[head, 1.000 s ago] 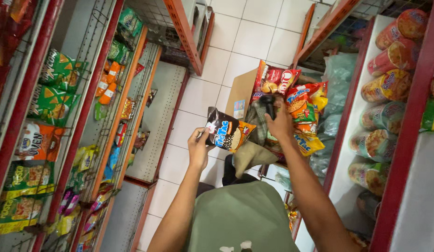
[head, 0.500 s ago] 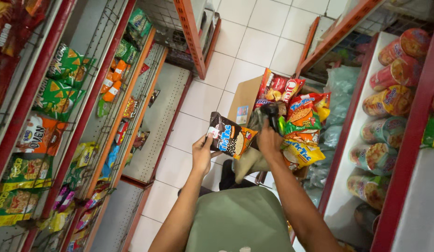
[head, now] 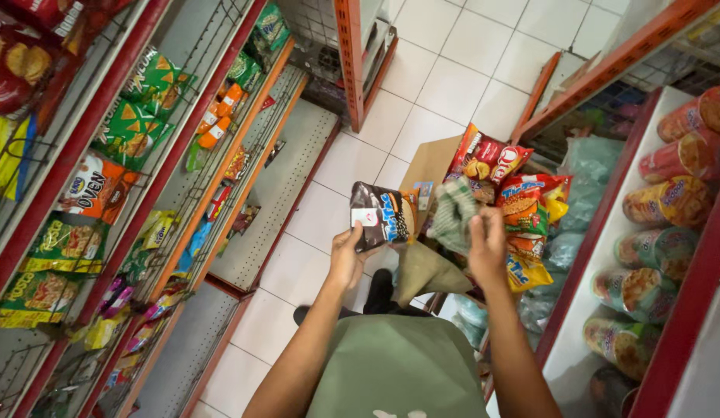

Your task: The person takes snack packets from a cardboard box on the floor, wipes them with a cloth, scans the barcode with a handheld scanner, and places them on the store shelf. This process is repeated for multiple packets of different snack brands.

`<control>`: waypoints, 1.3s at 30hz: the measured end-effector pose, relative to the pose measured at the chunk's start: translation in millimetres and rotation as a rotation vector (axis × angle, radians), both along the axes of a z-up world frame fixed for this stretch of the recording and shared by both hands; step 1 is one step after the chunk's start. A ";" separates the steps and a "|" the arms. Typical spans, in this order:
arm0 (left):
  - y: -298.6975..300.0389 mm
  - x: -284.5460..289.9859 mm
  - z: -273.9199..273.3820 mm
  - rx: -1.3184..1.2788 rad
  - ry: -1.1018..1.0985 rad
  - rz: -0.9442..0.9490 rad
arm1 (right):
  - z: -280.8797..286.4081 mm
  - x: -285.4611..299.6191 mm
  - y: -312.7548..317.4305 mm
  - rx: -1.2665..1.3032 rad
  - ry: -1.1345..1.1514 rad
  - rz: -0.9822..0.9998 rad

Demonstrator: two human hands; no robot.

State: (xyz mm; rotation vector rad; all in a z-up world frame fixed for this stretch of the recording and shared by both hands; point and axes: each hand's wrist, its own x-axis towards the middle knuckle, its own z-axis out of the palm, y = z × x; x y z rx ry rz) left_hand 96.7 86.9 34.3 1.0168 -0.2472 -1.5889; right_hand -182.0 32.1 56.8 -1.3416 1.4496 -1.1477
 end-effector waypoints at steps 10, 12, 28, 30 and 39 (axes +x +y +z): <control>16.1 -16.4 6.8 -0.192 0.134 -0.053 | 84.4 96.6 18.6 -0.594 0.705 0.525; 18.9 -6.5 21.0 -0.159 0.102 -0.076 | 83.0 90.7 7.3 -0.504 0.570 0.507; 21.9 59.6 50.7 -0.084 0.173 0.096 | 91.4 100.6 -10.3 0.207 -0.050 0.618; 31.3 40.2 54.6 -0.060 -0.067 0.291 | 88.8 110.8 -1.4 0.148 -0.013 0.458; 35.1 14.6 50.4 -0.040 -0.027 0.255 | 72.2 144.2 46.3 0.155 0.093 0.563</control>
